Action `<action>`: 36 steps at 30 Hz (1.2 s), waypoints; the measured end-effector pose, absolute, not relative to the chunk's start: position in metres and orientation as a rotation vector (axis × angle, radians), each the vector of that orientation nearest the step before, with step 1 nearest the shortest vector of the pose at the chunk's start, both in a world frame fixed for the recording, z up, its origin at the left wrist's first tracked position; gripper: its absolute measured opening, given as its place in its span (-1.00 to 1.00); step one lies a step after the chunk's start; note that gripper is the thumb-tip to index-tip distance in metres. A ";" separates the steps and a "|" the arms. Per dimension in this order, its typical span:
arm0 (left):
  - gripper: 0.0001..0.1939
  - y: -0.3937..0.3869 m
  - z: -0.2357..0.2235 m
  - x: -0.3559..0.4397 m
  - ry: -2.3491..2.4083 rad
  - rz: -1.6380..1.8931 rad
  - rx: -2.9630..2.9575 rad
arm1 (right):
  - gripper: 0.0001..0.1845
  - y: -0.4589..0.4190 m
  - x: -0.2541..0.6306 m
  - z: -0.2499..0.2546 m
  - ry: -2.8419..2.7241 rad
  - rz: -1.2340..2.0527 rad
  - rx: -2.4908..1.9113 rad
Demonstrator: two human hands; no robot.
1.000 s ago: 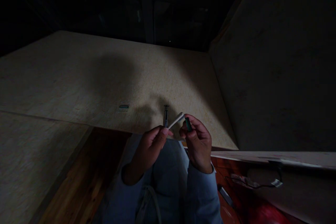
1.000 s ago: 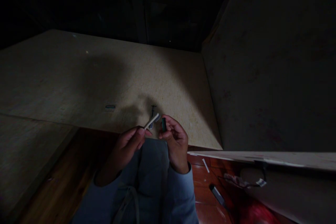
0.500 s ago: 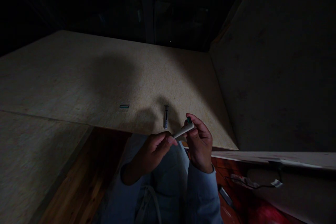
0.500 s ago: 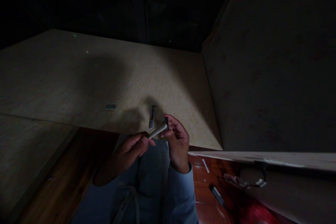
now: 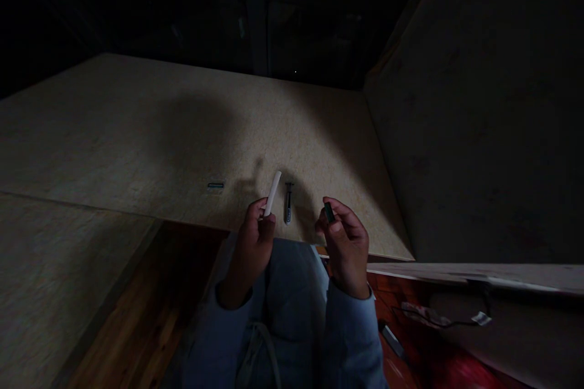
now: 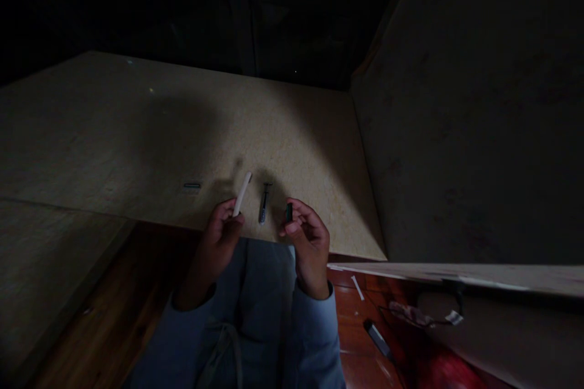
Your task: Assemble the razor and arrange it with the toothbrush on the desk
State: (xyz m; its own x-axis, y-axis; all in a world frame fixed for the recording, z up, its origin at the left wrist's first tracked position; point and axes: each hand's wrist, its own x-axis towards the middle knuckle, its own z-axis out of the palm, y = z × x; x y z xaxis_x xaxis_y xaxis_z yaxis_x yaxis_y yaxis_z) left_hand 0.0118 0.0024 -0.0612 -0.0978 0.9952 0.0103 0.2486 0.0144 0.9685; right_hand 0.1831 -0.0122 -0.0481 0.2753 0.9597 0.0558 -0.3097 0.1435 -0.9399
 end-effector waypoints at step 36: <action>-0.73 0.040 -0.074 0.007 1.853 1.243 1.775 | -0.59 -0.009 0.182 -0.050 -0.831 1.094 -1.010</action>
